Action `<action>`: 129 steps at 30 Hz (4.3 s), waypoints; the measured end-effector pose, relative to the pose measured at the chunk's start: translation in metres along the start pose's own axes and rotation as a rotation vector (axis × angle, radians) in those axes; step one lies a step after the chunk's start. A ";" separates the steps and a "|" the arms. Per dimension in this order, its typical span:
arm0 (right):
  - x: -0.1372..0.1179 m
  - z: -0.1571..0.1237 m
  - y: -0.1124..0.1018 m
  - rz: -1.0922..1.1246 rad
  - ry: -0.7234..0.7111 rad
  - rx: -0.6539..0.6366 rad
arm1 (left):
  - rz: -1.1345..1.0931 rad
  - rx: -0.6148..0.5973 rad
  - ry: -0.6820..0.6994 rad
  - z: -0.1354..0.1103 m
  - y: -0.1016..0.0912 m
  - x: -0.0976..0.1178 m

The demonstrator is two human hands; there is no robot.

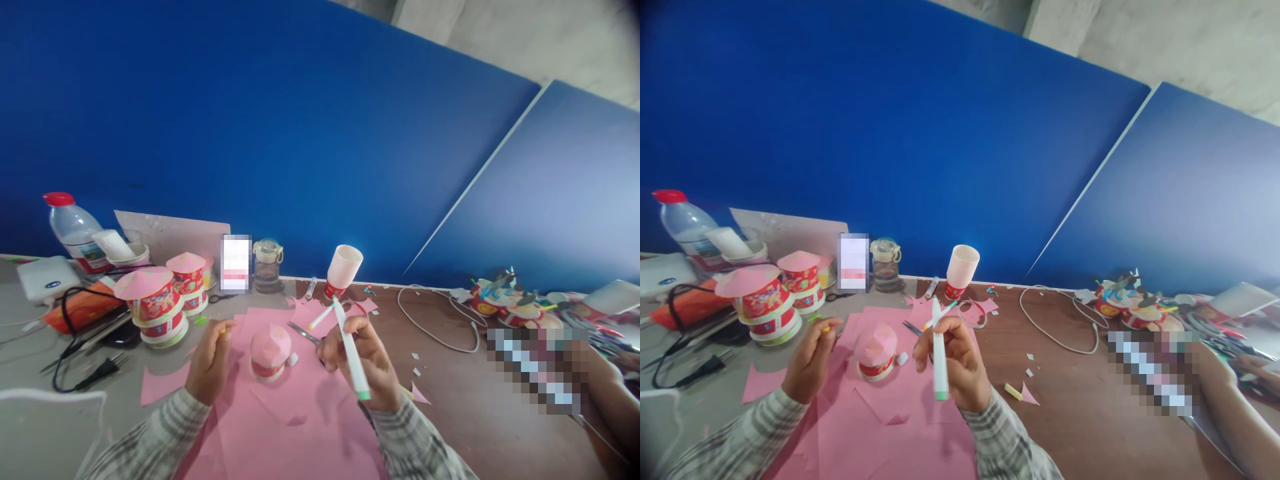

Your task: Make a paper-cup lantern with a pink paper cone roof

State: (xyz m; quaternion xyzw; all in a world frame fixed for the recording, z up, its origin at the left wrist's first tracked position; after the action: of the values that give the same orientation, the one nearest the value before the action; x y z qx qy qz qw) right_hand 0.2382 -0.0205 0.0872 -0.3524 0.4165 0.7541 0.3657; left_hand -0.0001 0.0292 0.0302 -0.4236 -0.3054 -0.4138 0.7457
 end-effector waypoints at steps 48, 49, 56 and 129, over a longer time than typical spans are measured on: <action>0.056 -0.033 0.028 -1.065 -0.437 -0.047 | 0.389 -0.334 0.230 -0.016 0.038 -0.014; 0.056 -0.033 0.028 -1.068 -0.430 -0.052 | 0.388 -0.332 0.233 -0.016 0.038 -0.014; 0.056 -0.031 0.029 -1.067 -0.431 -0.035 | 0.388 -0.326 0.235 -0.015 0.038 -0.013; 0.052 -0.031 0.030 -1.112 -0.439 0.013 | 0.386 -0.339 0.238 -0.015 0.039 -0.016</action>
State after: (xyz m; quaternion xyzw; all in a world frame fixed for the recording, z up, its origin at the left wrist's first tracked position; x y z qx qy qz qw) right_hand 0.1950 -0.0464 0.0421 -0.3514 0.0888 0.5021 0.7852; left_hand 0.0279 0.0329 -0.0043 -0.5410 -0.0556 -0.3560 0.7599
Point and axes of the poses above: each hand's wrist, its own z-axis towards the middle knuckle, its own y-axis out of the palm, x = y × z, the point moved 3 cm from there along z, towards the middle knuckle, and after that the axes turned 3 degrees about -x, right-handed, at the moved point
